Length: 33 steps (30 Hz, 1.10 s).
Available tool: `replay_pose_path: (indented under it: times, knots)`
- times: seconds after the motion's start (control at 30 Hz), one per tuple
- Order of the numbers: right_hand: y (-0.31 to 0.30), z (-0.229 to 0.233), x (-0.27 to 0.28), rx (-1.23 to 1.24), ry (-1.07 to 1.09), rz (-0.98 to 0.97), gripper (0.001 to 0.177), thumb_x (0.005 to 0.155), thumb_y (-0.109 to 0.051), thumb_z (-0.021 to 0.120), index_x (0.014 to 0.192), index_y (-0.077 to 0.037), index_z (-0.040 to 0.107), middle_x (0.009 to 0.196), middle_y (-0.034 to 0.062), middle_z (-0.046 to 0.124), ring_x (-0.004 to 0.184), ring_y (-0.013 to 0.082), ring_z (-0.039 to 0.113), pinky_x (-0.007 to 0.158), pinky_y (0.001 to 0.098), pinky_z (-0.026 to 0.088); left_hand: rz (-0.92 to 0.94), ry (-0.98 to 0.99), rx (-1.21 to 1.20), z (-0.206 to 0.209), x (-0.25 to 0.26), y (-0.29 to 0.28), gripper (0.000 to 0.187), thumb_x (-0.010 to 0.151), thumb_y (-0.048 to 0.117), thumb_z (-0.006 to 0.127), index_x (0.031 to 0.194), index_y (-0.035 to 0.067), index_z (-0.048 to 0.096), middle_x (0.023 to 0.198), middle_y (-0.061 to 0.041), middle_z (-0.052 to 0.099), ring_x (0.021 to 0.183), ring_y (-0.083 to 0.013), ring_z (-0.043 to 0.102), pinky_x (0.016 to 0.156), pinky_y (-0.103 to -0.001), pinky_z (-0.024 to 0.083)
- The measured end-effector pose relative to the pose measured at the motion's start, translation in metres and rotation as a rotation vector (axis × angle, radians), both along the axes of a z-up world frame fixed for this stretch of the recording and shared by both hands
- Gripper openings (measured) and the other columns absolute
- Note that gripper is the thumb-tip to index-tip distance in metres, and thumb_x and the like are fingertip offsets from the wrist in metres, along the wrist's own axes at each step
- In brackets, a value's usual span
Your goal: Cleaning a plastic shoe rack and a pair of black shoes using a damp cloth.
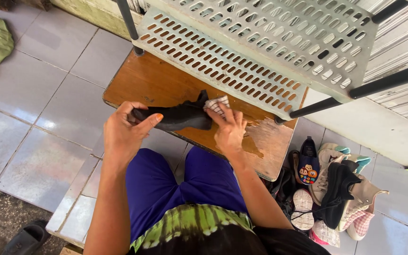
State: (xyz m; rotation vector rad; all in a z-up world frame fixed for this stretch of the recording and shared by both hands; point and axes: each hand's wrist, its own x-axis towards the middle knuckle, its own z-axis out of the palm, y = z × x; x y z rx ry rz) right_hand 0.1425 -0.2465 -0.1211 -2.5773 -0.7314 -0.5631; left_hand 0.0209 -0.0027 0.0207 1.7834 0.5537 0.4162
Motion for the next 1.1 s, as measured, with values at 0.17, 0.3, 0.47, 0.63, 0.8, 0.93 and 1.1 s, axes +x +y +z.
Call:
replay_pose_path:
  times: [0.17,0.3,0.47,0.63,0.8,0.93,1.1]
  knots:
    - [-0.019,0.003,0.009,-0.008,0.034,-0.076,0.057,0.083,0.006,0.054,0.112,-0.038,0.075,0.133,-0.0107,0.056,0.110,0.0206,0.046,0.083,0.0389,0.042,0.026,0.033,-0.055,-0.010,0.004,0.013,0.046,0.083,0.030,0.091,0.109,0.001,0.067,0.071,-0.020,0.063,0.061,-0.0169,0.063,0.056,-0.028,0.061]
    - [0.008,0.033,-0.011,0.020,-0.004,0.067,0.058,0.088,0.006,0.052,0.115,-0.040,0.074,0.138,-0.0149,0.050,0.113,0.0177,0.042,0.083,0.0365,0.040,0.036,0.069,-0.062,-0.011,0.001,0.014,0.047,0.086,0.033,0.089,0.112,0.001,0.066,0.074,-0.019,0.063,0.064,-0.0172,0.064,0.059,-0.029,0.062]
    - [-0.004,0.008,0.004,-0.118,0.026,-0.028,0.060,0.078,0.005,0.062,0.119,-0.039,0.071,0.137,-0.0074,0.050,0.111,0.0232,0.043,0.082,0.0413,0.039,0.040,0.064,-0.091,-0.015,-0.002,0.018,0.047,0.087,0.032,0.087,0.114,0.001,0.065,0.077,-0.017,0.062,0.067,-0.0165,0.063,0.061,-0.028,0.062]
    - [-0.022,-0.003,0.010,-0.130,0.135,-0.081,0.073,0.069,-0.005,0.077,0.129,-0.046,0.065,0.142,-0.0077,0.044,0.117,0.0275,0.042,0.088,0.0485,0.042,0.031,0.072,-0.090,-0.030,-0.006,0.027,0.044,0.087,0.027,0.087,0.114,0.001,0.064,0.081,-0.015,0.060,0.071,-0.0158,0.062,0.062,-0.026,0.061]
    - [0.019,0.011,-0.002,-0.093,-0.220,0.091,0.062,0.073,0.004,0.064,0.113,-0.042,0.071,0.143,-0.0076,0.048,0.114,0.0230,0.041,0.078,0.0378,0.031,0.019,0.083,-0.040,-0.024,-0.007,0.022,0.037,0.088,0.018,0.084,0.113,0.001,0.062,0.083,-0.015,0.058,0.071,-0.0177,0.062,0.060,-0.027,0.061]
    - [0.024,-0.024,0.016,-0.024,-0.169,0.043,0.054,0.088,-0.005,0.055,0.121,-0.046,0.068,0.142,-0.0046,0.047,0.116,0.0258,0.043,0.080,0.0399,0.033,0.029,0.101,-0.016,-0.017,-0.007,0.019,0.030,0.087,0.012,0.080,0.110,0.002,0.063,0.082,-0.015,0.057,0.068,-0.0180,0.060,0.056,-0.028,0.059]
    - [0.028,-0.014,0.019,-0.005,-0.146,-0.076,0.059,0.088,-0.001,0.058,0.124,-0.048,0.068,0.138,-0.0020,0.047,0.108,0.0263,0.044,0.078,0.0389,0.034,0.057,0.092,-0.036,-0.020,-0.006,0.015,0.029,0.088,0.010,0.077,0.110,-0.001,0.062,0.081,-0.016,0.055,0.065,-0.0180,0.061,0.052,-0.026,0.059]
